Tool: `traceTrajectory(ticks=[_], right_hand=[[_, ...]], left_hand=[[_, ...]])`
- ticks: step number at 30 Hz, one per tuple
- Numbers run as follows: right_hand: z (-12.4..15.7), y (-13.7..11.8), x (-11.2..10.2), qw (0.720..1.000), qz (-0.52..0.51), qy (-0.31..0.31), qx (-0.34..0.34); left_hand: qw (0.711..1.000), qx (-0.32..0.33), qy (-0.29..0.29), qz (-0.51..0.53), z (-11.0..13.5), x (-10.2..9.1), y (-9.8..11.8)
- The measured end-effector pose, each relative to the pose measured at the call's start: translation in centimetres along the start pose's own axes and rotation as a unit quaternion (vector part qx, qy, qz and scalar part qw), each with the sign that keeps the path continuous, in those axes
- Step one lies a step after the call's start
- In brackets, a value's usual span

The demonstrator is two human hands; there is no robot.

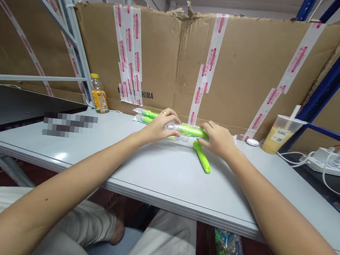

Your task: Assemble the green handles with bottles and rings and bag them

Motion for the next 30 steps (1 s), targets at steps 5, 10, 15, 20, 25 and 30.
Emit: traceTrajectory(ticks=[5, 10, 15, 20, 25, 30], right_hand=[[0.0, 0.5, -0.4, 0.999, -0.01, 0.015, 0.028], [0.2, 1.2, -0.9, 0.998, -0.012, 0.036, 0.046], [0.3, 1.4, -0.8, 0.998, -0.012, 0.041, 0.045], [0.3, 0.6, -0.8, 0.999, -0.017, 0.039, 0.031], [0.2, -0.4, -0.8, 0.999, -0.009, 0.031, 0.012], [0.1, -1.0, -0.8, 1.0, -0.002, 0.031, -0.003]], left_hand=[[0.999, -0.022, 0.015, 0.042, -0.2, -0.4, -0.2], [0.947, -0.182, 0.021, 0.266, 0.3, -0.3, -4.1], [0.865, -0.246, -0.05, 0.434, 1.4, 1.6, -5.2], [0.824, -0.244, -0.108, 0.499, 1.8, 3.2, -4.4], [0.808, -0.239, -0.136, 0.522, 1.9, 4.2, -3.6], [0.832, -0.225, -0.133, 0.489, 1.7, 3.7, -3.1]])
Point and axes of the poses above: each hand's wrist, its own z-axis away from the middle knuckle, its own x-axis out of the palm, y = z × x, the point moved 10 cm from there along -z, towards the middle knuckle, and after that the axes turned 2 degrees about -y, right-handed, at the moved point
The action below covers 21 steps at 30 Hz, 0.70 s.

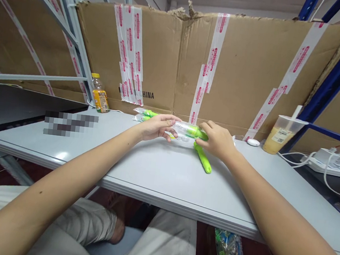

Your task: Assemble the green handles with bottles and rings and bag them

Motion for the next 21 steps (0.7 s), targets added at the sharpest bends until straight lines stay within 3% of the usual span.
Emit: traceTrajectory(ticks=[4, 11, 16, 21], right_hand=[[0.0, -0.3, 0.1, 1.0, 0.016, -0.006, -0.001], [-0.1, -1.2, 0.1, 0.999, 0.044, -0.007, -0.004], [-0.4, -2.0, -0.1, 0.998, 0.054, -0.014, -0.011], [-0.4, -2.4, -0.2, 0.999, 0.05, -0.013, -0.009]], left_hand=[[0.998, 0.017, -0.004, -0.06, 0.0, 0.1, 0.4], [0.995, -0.03, -0.027, 0.089, 0.0, 1.2, -0.4], [0.992, -0.051, -0.061, 0.103, 0.1, 2.7, -0.8], [0.991, -0.064, -0.056, 0.102, 0.1, 2.7, -1.1]])
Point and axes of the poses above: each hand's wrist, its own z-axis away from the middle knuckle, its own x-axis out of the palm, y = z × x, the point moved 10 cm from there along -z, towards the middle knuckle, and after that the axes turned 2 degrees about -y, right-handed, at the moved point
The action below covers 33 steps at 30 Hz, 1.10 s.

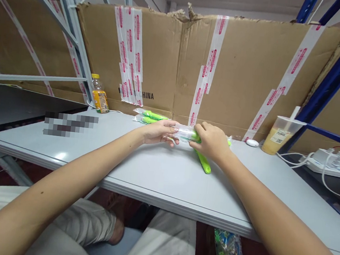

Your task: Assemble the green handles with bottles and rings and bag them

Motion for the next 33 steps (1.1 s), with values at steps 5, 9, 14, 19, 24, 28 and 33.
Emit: traceTrajectory(ticks=[5, 9, 14, 19, 24, 28, 33], right_hand=[[-0.1, 0.4, -0.4, 0.999, -0.003, 0.0, 0.049], [-0.1, 1.3, -1.6, 0.984, -0.004, -0.005, 0.176], [-1.2, -1.2, -2.9, 0.972, -0.035, -0.029, 0.229], [-3.0, -3.1, -1.1, 0.955, -0.161, -0.054, 0.244], [-3.5, -1.9, 2.8, 0.827, -0.493, -0.054, 0.265], [-2.3, 0.1, 4.9, 0.692, -0.65, -0.034, 0.312], [-1.5, 1.7, 6.0, 0.635, -0.702, 0.006, 0.322]], left_hand=[[0.999, 0.015, 0.034, 0.029, 0.0, -0.7, 0.8], [0.992, 0.08, 0.072, 0.062, 0.1, -1.4, 2.1], [0.982, 0.131, 0.133, 0.034, -0.3, -1.5, 2.9], [0.959, 0.175, 0.218, 0.042, 0.4, -3.5, 4.1], [0.973, 0.123, 0.193, 0.029, 0.7, -4.5, 3.7], [0.984, 0.073, 0.165, 0.002, 0.3, -3.3, 2.5], [0.991, 0.04, 0.125, -0.002, -0.4, -1.2, 1.4]])
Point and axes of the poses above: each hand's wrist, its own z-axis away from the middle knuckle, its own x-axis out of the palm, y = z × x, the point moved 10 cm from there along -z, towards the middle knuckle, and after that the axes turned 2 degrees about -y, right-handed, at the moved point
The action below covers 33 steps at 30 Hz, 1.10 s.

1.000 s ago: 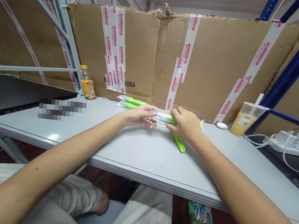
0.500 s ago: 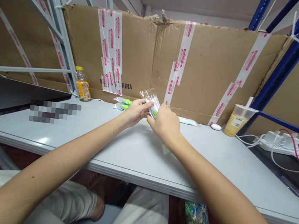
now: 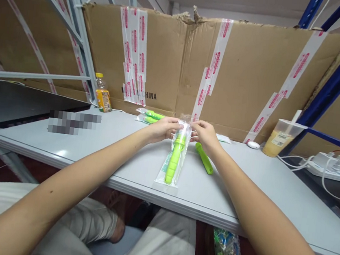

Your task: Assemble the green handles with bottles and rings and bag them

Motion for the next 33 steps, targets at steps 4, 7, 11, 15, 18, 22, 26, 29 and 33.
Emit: traceTrajectory(ticks=[4, 7, 11, 15, 18, 22, 26, 29, 33], right_hand=[[0.0, 0.4, 0.5, 1.0, -0.022, -0.01, -0.012], [0.4, 0.0, 0.7, 0.999, -0.013, 0.002, -0.035], [0.7, -0.5, 0.4, 0.998, 0.004, 0.021, -0.051], [0.7, -0.4, 0.3, 0.998, 0.003, 0.026, -0.051], [0.6, -0.3, 0.2, 0.998, 0.0, 0.03, -0.052], [0.5, 0.2, 0.1, 0.998, -0.002, 0.04, -0.038], [0.6, 0.5, 0.2, 0.999, 0.005, 0.031, -0.011], [0.8, 0.5, 0.3, 1.0, 0.004, 0.027, 0.003], [0.8, 0.2, -0.1, 0.999, -0.013, 0.046, -0.002]], left_hand=[[1.0, -0.014, 0.026, 0.005, 0.1, -0.6, -0.3], [0.998, -0.017, 0.053, 0.005, 0.2, -1.2, -0.3], [0.998, -0.015, 0.061, 0.008, 0.2, -1.1, -0.3], [0.996, -0.012, 0.083, 0.021, 0.2, -1.4, -0.3], [0.994, -0.016, 0.105, 0.031, 0.1, -2.1, -0.5], [0.991, -0.012, 0.126, 0.04, -0.1, -3.0, -0.7], [0.99, -0.007, 0.135, 0.041, -0.2, -3.3, -0.6], [0.99, -0.012, 0.132, 0.045, -0.2, -3.3, -0.7], [0.993, -0.022, 0.103, 0.053, -0.4, -2.9, -1.0]])
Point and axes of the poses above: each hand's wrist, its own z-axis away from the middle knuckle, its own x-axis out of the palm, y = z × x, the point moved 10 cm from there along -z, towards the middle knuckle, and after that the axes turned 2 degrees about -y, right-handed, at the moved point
